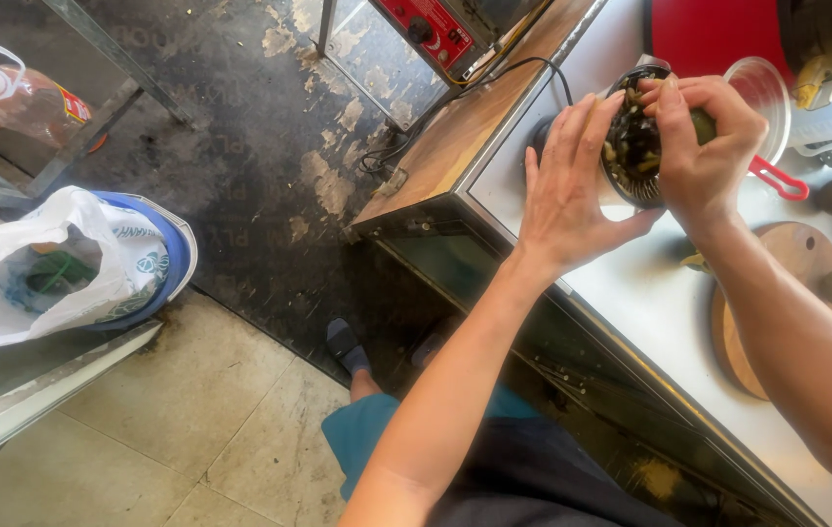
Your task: Juicing oranges using a manual press juicer on a kitchen counter.
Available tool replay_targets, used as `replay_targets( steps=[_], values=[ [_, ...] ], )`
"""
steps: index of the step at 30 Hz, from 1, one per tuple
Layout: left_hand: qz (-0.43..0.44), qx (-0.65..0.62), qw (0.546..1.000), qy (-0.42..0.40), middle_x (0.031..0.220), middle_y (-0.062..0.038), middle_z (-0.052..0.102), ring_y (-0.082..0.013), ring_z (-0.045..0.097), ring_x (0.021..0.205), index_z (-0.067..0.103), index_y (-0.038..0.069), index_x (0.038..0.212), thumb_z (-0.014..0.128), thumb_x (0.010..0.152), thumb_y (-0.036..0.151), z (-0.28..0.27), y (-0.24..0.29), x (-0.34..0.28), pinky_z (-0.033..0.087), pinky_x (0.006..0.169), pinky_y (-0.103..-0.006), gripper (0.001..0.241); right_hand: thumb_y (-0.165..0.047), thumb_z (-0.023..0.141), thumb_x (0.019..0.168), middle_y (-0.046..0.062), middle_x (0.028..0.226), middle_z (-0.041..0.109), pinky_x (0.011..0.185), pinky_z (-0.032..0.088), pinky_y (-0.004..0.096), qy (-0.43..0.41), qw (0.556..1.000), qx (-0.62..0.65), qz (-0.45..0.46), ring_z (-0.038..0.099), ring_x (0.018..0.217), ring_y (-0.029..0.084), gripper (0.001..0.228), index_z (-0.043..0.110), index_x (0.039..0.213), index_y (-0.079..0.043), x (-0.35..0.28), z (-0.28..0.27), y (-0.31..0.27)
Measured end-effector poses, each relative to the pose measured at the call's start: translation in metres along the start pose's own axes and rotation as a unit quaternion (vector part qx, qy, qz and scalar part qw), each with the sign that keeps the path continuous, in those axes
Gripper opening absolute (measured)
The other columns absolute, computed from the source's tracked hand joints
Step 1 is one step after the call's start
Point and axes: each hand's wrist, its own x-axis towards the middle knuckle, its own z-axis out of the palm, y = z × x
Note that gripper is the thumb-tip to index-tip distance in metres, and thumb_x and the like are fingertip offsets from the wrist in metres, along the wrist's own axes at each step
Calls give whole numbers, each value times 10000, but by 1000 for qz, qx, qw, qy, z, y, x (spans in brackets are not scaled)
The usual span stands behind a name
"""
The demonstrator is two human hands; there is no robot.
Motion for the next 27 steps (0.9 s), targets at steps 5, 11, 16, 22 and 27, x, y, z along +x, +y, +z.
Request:
replay_targets(
  steps=[5, 11, 16, 22, 27],
  values=[
    [6, -3, 1000, 2, 1733, -64, 234, -336, 257, 1661, 88, 308, 1660, 845, 680, 570, -1, 2, 0, 221, 1241, -853, 1265, 171, 588, 1160, 303, 1052, 685, 1015, 568, 455, -5, 999, -31, -28, 715, 1133, 424, 194, 631, 971, 185, 1, 0, 7],
    [1, -4, 1000, -3, 1731, -63, 237, -336, 251, 1664, 93, 305, 1658, 848, 685, 569, -5, 5, 1, 219, 1231, -856, 1259, 164, 562, 1154, 301, 1063, 668, 1029, 561, 466, 4, 999, -23, -24, 698, 1132, 423, 170, 606, 990, 175, 2, 3, 3],
    [-7, -10, 1000, -5, 1736, -52, 243, -336, 244, 1672, 103, 319, 1657, 868, 664, 563, -3, 5, 0, 208, 1245, -849, 1277, 137, 550, 1149, 305, 1075, 653, 1020, 561, 474, 4, 1000, -18, -21, 701, 1147, 437, 161, 594, 998, 173, -1, 2, 7],
    [-8, -6, 1000, 2, 1731, -47, 251, -327, 260, 1667, 114, 319, 1656, 888, 639, 539, -1, 4, -1, 228, 1242, -849, 1297, 171, 548, 1130, 310, 1060, 668, 997, 568, 482, 8, 997, -59, -40, 717, 1180, 452, 174, 598, 964, 156, -1, 3, 10],
    [-12, -7, 1000, -3, 1733, -53, 245, -343, 254, 1666, 103, 316, 1654, 881, 639, 532, 0, 4, 0, 222, 1231, -850, 1297, 177, 574, 1127, 293, 1024, 676, 978, 572, 476, 14, 996, -74, -45, 733, 1134, 446, 179, 598, 952, 146, -1, 3, 11]
  ],
)
